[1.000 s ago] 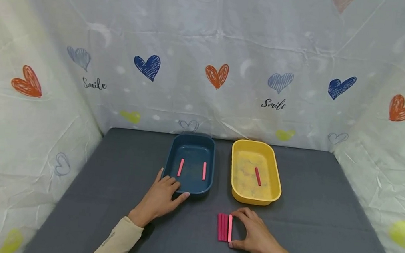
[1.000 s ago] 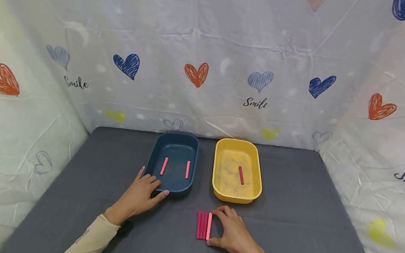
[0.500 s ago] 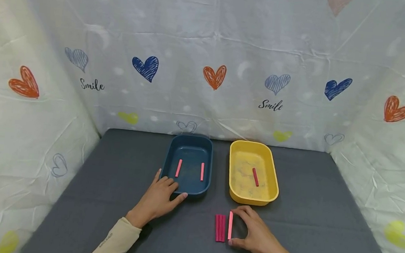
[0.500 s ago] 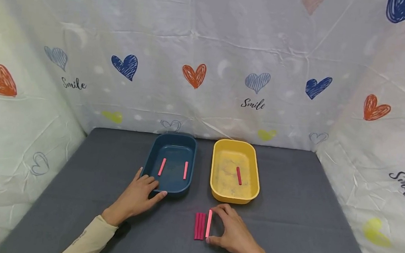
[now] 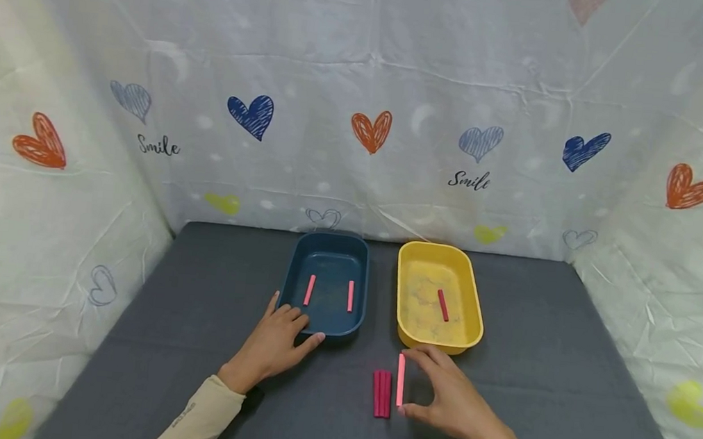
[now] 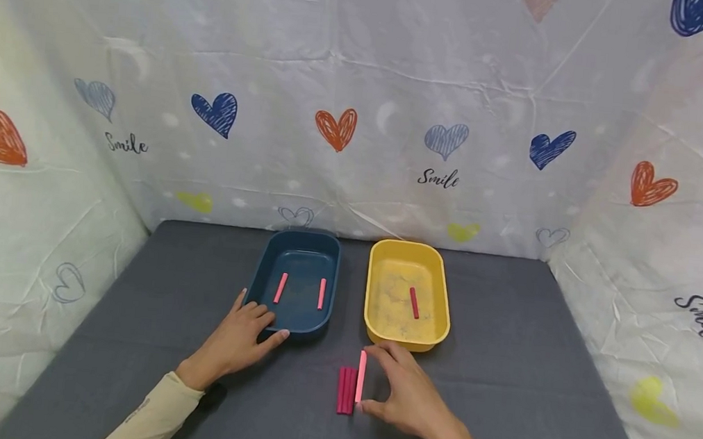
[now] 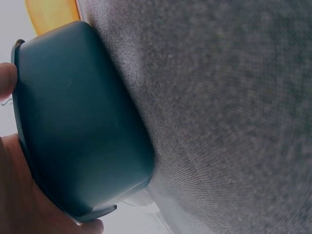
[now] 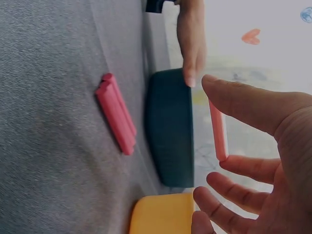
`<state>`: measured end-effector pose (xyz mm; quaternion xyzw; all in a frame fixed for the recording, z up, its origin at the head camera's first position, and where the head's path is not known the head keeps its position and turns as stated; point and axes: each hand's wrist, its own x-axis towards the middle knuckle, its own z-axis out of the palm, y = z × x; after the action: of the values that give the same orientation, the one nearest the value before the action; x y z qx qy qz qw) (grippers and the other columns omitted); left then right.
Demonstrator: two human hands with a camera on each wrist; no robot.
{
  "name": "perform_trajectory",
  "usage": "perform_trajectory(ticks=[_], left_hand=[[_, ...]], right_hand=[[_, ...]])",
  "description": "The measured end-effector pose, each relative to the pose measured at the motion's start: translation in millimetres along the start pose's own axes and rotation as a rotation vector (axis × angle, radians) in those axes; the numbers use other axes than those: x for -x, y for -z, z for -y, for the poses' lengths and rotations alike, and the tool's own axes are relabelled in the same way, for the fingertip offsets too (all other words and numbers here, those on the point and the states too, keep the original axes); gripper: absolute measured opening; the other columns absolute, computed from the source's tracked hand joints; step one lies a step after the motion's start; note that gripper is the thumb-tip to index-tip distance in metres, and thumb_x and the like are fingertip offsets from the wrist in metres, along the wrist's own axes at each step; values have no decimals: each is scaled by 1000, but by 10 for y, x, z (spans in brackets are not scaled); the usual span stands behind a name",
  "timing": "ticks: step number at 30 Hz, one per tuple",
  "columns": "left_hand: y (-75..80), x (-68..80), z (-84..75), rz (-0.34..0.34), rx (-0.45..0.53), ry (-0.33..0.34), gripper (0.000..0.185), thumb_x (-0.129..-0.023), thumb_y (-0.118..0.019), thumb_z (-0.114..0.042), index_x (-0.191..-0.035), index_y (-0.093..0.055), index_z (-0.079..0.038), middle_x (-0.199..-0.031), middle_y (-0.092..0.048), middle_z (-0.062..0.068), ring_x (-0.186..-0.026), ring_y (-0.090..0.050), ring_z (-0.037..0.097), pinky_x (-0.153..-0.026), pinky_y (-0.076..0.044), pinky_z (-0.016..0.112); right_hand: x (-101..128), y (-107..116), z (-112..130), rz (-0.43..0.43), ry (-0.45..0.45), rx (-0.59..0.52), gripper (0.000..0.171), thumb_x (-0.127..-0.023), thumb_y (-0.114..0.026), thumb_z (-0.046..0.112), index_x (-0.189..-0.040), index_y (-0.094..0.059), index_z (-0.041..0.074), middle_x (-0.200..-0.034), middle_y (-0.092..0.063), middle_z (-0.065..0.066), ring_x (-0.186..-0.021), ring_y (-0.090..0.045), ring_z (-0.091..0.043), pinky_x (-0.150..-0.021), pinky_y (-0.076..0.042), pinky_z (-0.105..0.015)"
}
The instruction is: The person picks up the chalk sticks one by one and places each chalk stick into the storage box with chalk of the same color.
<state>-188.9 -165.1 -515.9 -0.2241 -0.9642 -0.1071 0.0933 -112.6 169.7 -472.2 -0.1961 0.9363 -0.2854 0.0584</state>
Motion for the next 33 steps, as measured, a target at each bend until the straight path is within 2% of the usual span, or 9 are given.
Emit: perform_trajectory(ticks=[8, 13, 18, 25, 33], left_hand=[[-2, 4, -1, -8, -8, -1, 47, -94, -55, -57, -99, -69, -12, -97, -66, 4, -102, -60, 25, -118, -18, 64], [-6, 4, -8, -10, -8, -5, 47, -94, -55, -56, -100, -69, -12, -98, -66, 5, -102, -59, 26, -118, -18, 64], [-2, 0, -4, -9, -10, -2, 46, -94, -56, -56, -99, -69, -12, -99, -66, 5, -102, -59, 26, -118, -18, 65], [26, 2, 1, -27, -12, -12, 43, -94, -57, -54, -94, -68, -13, -94, -64, 4, -99, -59, 25, -117, -19, 65], [9, 10, -1, -21, -9, -13, 46, -94, -56, -55, -99, -69, -11, -97, -66, 5, -100, -60, 26, -117, -21, 65]], right_hand=[[-23, 77, 55, -23, 5, 10, 79, -67, -90, 37, -136, -54, 22, -132, -52, 6, -111, -54, -12, -95, -53, -42], [-39, 139, 84, -58, 48, 1, 79, -69, -89, 38, -137, -54, 20, -131, -52, 6, -115, -56, -16, -98, -51, -43], [-91, 222, 133, -79, 47, -9, 81, -68, -90, 38, -139, -53, 21, -134, -51, 6, -118, -54, -15, -101, -50, -43], [-165, 326, 201, -135, 93, 1, 84, -70, -89, 36, -142, -49, 20, -137, -50, 4, -120, -53, -17, -98, -51, -44], [-303, 428, 293, -155, 129, -42, 82, -72, -87, 36, -143, -47, 21, -137, -49, 4, -130, -49, -22, -99, -52, -45]])
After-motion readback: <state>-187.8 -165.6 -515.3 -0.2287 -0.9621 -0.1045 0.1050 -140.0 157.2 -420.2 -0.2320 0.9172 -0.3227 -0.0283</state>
